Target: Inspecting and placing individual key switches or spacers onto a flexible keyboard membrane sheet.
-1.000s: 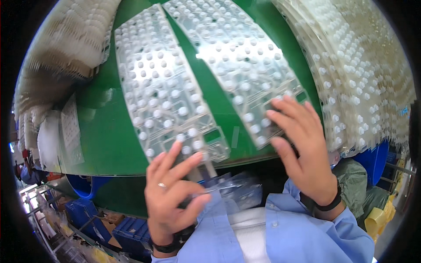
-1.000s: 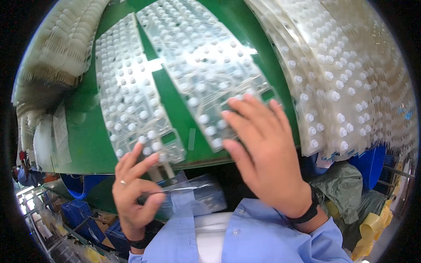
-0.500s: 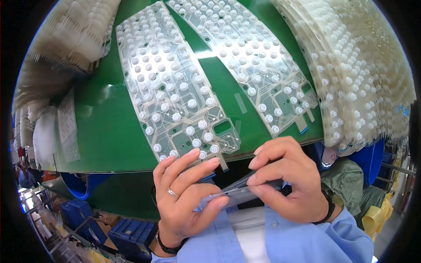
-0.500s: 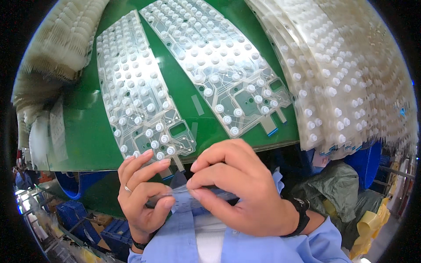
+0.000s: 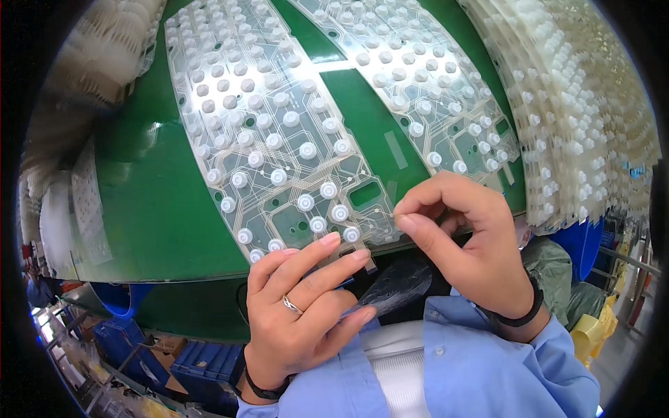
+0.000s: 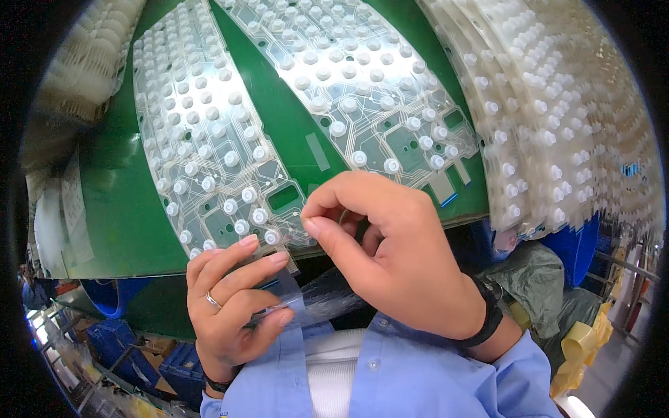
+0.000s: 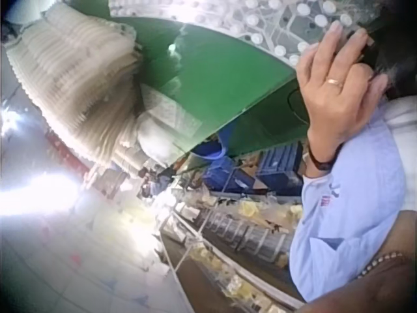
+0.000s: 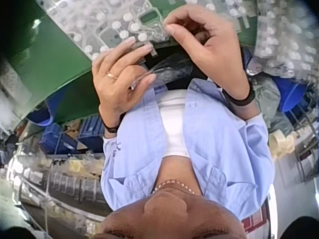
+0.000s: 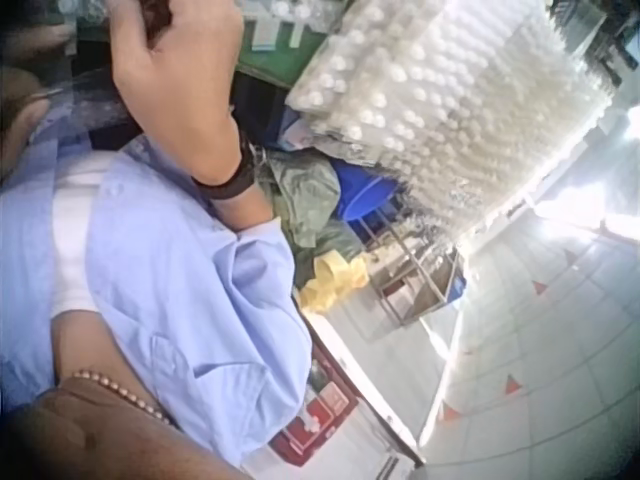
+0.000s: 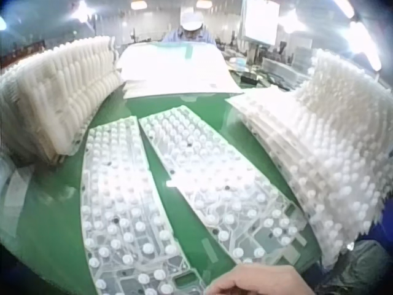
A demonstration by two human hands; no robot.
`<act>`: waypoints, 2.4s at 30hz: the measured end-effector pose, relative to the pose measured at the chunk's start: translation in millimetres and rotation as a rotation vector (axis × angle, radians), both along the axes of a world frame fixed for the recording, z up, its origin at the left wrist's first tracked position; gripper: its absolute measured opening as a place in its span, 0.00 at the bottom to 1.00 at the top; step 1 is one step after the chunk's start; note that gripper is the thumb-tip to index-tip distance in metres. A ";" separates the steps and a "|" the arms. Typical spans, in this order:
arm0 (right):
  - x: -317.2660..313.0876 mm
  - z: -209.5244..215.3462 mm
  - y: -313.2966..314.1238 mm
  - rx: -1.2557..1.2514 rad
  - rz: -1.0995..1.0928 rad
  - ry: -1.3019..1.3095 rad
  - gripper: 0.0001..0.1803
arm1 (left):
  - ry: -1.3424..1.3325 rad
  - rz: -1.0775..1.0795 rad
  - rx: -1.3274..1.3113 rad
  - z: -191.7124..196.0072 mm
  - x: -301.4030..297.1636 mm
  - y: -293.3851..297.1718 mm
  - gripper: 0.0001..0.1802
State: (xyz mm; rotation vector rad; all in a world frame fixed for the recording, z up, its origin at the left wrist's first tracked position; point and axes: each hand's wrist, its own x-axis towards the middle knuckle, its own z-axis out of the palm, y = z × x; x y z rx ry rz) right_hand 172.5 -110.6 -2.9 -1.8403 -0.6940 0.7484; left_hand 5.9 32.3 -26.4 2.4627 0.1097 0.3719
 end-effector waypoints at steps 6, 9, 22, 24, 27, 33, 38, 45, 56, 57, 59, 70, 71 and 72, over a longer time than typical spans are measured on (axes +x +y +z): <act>3.0 -2.2 4.7 -0.055 0.003 -0.061 0.02 | -0.004 -0.017 0.002 -2.6 0.2 2.6 0.13; 2.5 -2.5 6.3 -0.079 -0.007 -0.079 0.02 | -0.002 -0.024 0.008 -2.4 0.7 3.7 0.14; 2.1 -2.4 7.3 -0.099 -0.010 -0.100 0.02 | -0.024 -0.041 0.004 -8.1 0.1 4.2 0.13; 1.9 -1.9 8.2 -0.104 -0.010 -0.101 0.02 | -0.024 -0.040 0.005 -7.9 -0.1 4.2 0.13; 1.8 -1.3 9.0 -0.105 -0.009 -0.106 0.02 | -0.019 -0.039 -0.006 -7.1 0.0 4.4 0.13; 2.3 -1.9 8.5 -0.113 0.003 -0.115 0.02 | -0.016 -0.039 -0.004 -6.5 0.1 4.7 0.13; 2.9 -3.9 7.2 -0.110 0.009 -0.133 0.02 | -0.001 -0.051 0.008 -7.0 0.4 4.3 0.13; 2.2 -6.5 6.6 -0.080 0.030 -0.164 0.05 | 0.067 -0.071 0.112 -3.8 0.6 0.1 0.14; -3.3 -9.2 5.2 -0.080 0.084 -0.366 0.11 | 0.060 -0.055 0.089 -6.5 0.0 -1.2 0.14; -4.4 -8.4 5.4 -0.096 0.082 -0.384 0.12 | 0.056 -0.056 0.091 -6.2 0.8 -1.2 0.14; -7.3 -7.7 6.0 -0.131 0.055 -0.392 0.14 | 0.068 -0.046 0.084 -3.5 2.5 -1.4 0.14; -19.3 8.7 -31.0 0.163 0.360 -0.322 0.17 | -0.089 0.192 -0.241 9.4 -5.9 -8.7 0.10; -20.8 7.0 -33.5 0.161 0.349 -0.305 0.16 | -0.084 0.195 -0.246 8.4 -4.9 -9.7 0.10; -21.8 6.0 -35.6 0.159 0.338 -0.288 0.16 | -0.079 0.198 -0.250 7.7 -3.8 -10.5 0.10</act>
